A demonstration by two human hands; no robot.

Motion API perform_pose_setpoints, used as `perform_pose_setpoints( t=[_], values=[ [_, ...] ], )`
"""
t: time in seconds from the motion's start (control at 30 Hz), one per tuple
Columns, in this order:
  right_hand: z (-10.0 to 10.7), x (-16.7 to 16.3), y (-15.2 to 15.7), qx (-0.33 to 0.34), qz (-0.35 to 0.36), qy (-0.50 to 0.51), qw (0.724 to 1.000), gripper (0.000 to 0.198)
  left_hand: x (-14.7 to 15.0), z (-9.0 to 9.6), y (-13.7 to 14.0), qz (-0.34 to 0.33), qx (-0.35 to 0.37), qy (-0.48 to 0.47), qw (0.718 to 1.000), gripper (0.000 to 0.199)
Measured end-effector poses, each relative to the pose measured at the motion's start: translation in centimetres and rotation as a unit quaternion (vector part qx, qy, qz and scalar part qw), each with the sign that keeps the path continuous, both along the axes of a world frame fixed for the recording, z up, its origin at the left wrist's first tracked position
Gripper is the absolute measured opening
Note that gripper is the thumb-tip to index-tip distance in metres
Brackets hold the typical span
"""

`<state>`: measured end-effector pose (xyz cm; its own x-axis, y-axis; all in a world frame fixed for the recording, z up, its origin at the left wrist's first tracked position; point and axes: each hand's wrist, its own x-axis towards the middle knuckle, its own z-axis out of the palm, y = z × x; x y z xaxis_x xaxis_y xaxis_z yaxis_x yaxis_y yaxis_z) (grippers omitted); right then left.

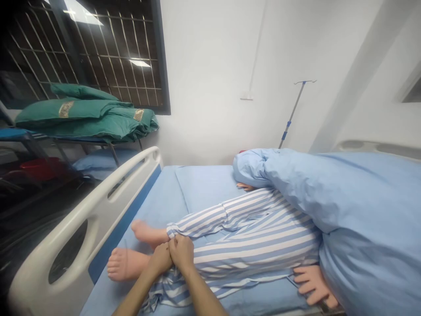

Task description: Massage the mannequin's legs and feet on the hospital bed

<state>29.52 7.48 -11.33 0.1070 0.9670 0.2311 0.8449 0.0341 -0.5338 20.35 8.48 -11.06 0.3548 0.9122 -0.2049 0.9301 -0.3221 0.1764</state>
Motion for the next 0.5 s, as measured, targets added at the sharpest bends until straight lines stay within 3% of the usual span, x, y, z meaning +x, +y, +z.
perform_pose_setpoints(
  t=[0.13,0.33,0.4,0.5],
  values=[
    [-0.1,-0.1,-0.2,0.003,0.001,-0.012,1.000,0.030,0.0,0.1,-0.1,0.004,0.000,-0.022,1.000,0.035],
    [-0.2,-0.2,-0.4,0.000,0.008,0.029,1.000,0.028,0.5,1.7,-1.0,0.037,0.008,-0.040,0.998,0.032],
    [0.8,-0.2,-0.7,-0.007,0.022,0.088,0.996,0.027,0.7,2.3,-1.1,0.035,0.007,-0.028,0.999,0.031],
    [4.4,0.8,-2.1,-0.003,0.104,0.224,0.969,0.020,0.9,3.0,-1.4,0.040,0.002,-0.015,0.999,0.031]
  ],
)
